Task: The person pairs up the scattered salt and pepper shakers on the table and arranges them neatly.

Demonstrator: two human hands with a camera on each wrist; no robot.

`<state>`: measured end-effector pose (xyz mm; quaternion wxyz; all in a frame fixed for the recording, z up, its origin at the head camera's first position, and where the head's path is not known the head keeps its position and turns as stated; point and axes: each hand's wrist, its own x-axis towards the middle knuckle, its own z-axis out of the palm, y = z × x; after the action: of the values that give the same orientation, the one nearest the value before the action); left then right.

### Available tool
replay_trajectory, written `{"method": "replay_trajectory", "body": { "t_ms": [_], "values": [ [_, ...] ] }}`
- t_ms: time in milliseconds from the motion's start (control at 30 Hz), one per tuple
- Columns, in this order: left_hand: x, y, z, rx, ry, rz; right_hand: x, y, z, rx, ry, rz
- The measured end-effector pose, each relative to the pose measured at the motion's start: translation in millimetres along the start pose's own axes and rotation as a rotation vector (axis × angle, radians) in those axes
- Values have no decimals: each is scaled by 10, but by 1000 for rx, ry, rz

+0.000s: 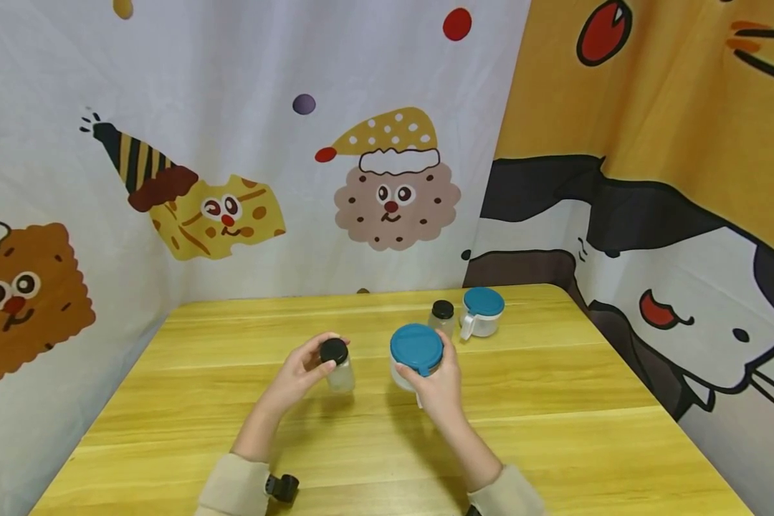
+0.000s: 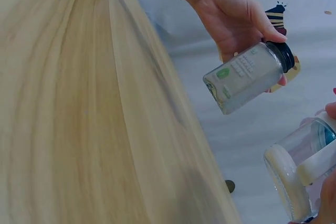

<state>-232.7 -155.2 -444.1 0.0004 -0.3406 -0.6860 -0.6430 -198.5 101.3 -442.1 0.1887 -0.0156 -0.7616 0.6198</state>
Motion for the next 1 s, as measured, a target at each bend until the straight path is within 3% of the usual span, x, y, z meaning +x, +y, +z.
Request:
{"method": "replay_trajectory", "body": {
  "t_ms": [300, 1000],
  "values": [
    [-63, -48, -55, 7, -66, 14, -43, -6, 80, 14, -7, -4],
    [-202, -59, -157, 15, -91, -16, -207, 30, 309, 42, -23, -14]
  ]
}}
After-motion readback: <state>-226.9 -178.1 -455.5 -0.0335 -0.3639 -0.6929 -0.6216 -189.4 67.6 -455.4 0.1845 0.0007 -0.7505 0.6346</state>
